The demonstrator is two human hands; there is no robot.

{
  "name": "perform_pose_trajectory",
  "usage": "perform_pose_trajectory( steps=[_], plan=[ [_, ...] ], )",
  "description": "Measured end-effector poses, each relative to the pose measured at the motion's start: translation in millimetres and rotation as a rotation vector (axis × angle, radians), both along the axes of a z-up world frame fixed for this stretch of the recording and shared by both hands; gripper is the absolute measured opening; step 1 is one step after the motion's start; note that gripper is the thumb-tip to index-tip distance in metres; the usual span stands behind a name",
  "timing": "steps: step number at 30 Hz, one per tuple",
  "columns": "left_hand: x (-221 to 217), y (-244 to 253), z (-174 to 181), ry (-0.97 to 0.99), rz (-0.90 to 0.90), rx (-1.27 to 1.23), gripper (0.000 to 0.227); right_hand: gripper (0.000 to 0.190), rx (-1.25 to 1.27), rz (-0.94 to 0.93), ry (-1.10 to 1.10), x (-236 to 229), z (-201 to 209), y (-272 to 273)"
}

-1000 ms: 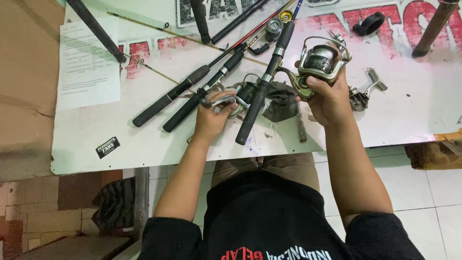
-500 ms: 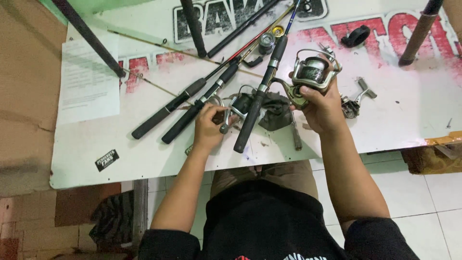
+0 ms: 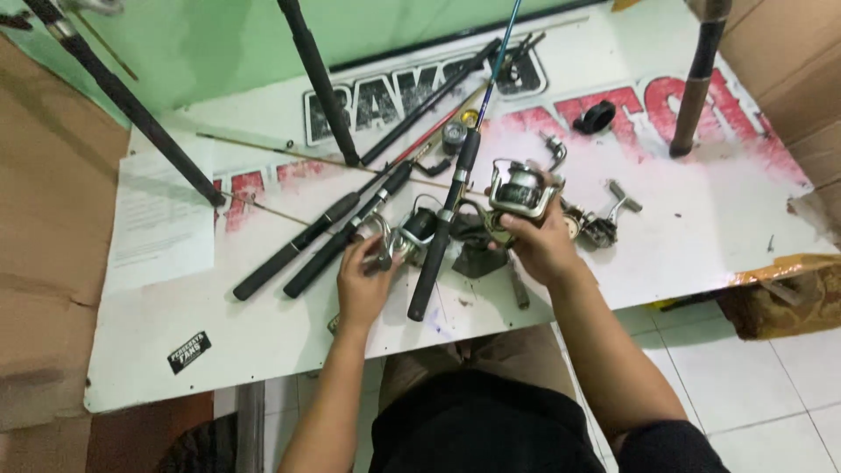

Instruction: Assembling a fishing reel and attaching it to a fishing rod on a workbench.

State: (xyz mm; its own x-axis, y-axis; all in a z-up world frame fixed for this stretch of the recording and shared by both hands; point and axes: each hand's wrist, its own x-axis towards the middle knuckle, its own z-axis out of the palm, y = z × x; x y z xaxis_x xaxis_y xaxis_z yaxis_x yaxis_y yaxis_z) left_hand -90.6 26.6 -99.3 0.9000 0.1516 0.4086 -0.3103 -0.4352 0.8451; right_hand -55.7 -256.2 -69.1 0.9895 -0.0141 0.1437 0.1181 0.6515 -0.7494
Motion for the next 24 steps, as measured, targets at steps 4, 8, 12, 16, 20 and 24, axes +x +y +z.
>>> perform_pose_trajectory(
  steps=[4,8,12,16,20,24],
  plan=[
    [-6.7,-3.9,4.5,0.040,0.042,-0.075,0.040,0.076,-0.007,0.025,-0.001,-4.3,5.5,7.2],
    [-8.0,-6.6,1.4,-0.008,0.071,-0.011,0.031,0.076,0.084,0.019,0.074,-0.5,-4.4,14.1],
    [-8.4,-5.8,0.4,0.021,0.066,0.058,0.028,0.075,0.120,0.043,0.089,4.1,-21.9,16.9],
    [-9.5,-6.4,0.0,0.038,0.067,0.071,0.027,0.076,0.113,0.059,0.097,4.4,-25.9,15.1],
    [-8.9,-7.1,0.9,0.013,0.068,0.064,0.029,0.076,0.128,0.070,0.107,9.6,-41.8,13.0],
    [-5.0,-5.6,-3.0,0.034,0.064,0.081,0.029,0.075,0.113,0.076,0.125,14.2,-55.2,9.4]
  ],
)
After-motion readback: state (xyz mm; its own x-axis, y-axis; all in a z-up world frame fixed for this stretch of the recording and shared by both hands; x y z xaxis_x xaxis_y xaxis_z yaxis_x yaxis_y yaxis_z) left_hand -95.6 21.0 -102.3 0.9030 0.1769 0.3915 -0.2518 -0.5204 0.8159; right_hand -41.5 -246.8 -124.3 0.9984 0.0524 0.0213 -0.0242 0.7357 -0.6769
